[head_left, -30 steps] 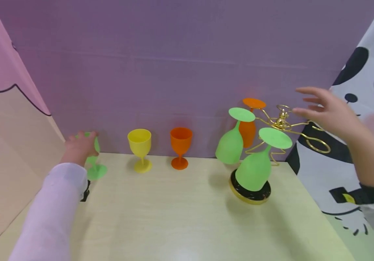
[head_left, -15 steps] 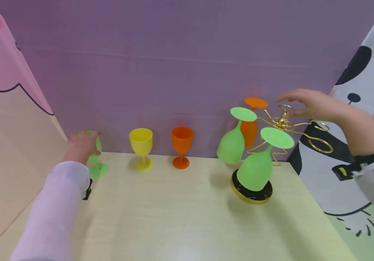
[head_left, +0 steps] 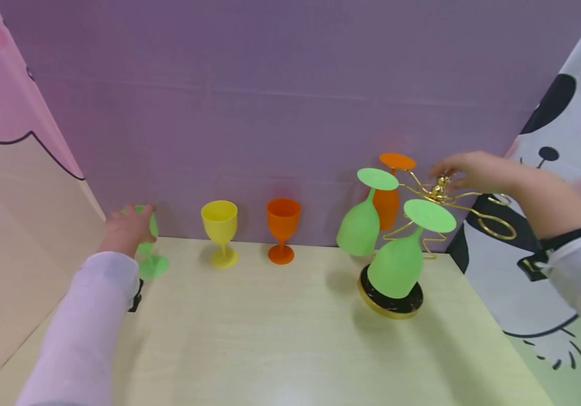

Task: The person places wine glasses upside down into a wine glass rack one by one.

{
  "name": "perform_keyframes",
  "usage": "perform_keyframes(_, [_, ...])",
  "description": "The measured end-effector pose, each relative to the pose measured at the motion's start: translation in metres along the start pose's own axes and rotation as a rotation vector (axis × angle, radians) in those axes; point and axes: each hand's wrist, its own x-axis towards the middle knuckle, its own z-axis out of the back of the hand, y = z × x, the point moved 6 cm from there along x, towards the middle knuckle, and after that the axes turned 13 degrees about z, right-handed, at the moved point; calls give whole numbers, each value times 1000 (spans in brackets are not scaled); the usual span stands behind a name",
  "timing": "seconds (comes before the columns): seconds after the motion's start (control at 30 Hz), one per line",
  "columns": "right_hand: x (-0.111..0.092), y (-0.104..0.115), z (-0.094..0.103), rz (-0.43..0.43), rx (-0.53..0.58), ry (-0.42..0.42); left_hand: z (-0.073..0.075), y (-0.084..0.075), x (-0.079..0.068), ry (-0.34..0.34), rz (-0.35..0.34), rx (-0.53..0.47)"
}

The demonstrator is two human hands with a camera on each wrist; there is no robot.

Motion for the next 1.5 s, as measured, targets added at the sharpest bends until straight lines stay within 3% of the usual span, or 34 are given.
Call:
perform_keyframes(0.2, [7, 2, -1, 55, -71, -8, 2, 1, -4, 3, -4, -3])
perform_keyframes(0.77, [14, 4, -2, 64, -142, 36, 3, 1, -8, 25, -1, -34])
perform_keyframes(1.0, [17, 6, 0, 30, -133, 86, 4, -1, -9, 24, -3, -3])
perform_keyframes(1.2, [18, 7, -1, -50, -93, 124, 6, -3, -12, 39, -4, -22])
perform_keyframes(1.5, [19, 6, 1, -150, -153, 92, 6, -2, -10, 41, 0, -7])
